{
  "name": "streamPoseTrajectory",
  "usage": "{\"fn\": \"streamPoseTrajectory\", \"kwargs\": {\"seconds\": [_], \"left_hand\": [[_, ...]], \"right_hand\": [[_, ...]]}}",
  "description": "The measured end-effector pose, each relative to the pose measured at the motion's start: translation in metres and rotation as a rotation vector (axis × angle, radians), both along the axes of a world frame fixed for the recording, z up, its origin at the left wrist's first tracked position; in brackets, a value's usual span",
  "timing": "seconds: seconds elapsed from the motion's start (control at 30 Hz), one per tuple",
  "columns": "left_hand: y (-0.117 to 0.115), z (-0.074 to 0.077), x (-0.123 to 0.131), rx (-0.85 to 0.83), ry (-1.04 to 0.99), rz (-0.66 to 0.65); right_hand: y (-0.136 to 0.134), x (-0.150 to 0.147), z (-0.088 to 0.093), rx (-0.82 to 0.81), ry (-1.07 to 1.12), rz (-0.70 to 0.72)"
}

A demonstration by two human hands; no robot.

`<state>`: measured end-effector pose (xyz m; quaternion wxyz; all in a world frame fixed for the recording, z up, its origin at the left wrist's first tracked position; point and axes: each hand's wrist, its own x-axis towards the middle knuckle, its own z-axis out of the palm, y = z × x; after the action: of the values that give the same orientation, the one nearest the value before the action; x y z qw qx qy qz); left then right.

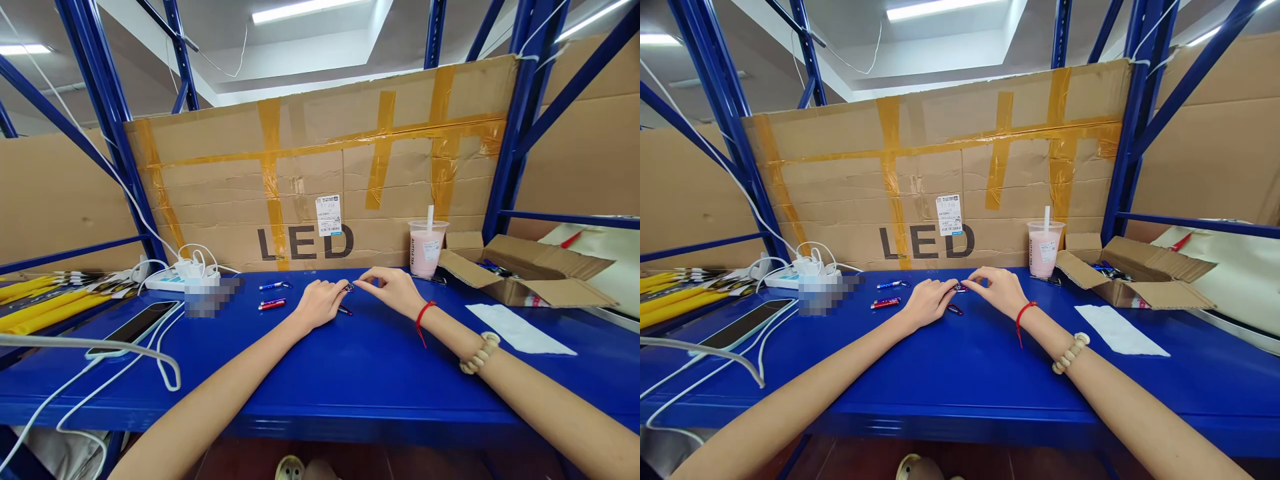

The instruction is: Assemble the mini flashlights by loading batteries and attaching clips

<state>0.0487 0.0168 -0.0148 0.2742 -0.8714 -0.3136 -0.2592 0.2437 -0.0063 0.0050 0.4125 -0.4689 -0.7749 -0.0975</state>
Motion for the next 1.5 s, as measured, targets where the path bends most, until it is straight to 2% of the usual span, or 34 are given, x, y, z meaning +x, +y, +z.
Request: {"fn": "streamPoseTrajectory", "kwargs": {"seconds": [0.13,0.3,0.7,1.5], "left_hand": [[-0.001,0.002,0.0,-0.024,0.002,0.012],[-0.001,0.002,0.0,-0.044,0.028,0.005],[0.0,0.001,0.0,-0.042,0.058,0.004],[0.001,0.002,-0.001,-0.078,0.054,-0.031]], "right_hand": [[0.003,0.0,-0.005,0.035,-0.075,0.128],[0.006,-0.001,-0.009,0.083,-0.052,0.189],[0.009,-0.001,-0.011,0.013,-0.047,0.184],[0.006,-0.004,-0.009,-0.011,-0.035,0.189]]}}
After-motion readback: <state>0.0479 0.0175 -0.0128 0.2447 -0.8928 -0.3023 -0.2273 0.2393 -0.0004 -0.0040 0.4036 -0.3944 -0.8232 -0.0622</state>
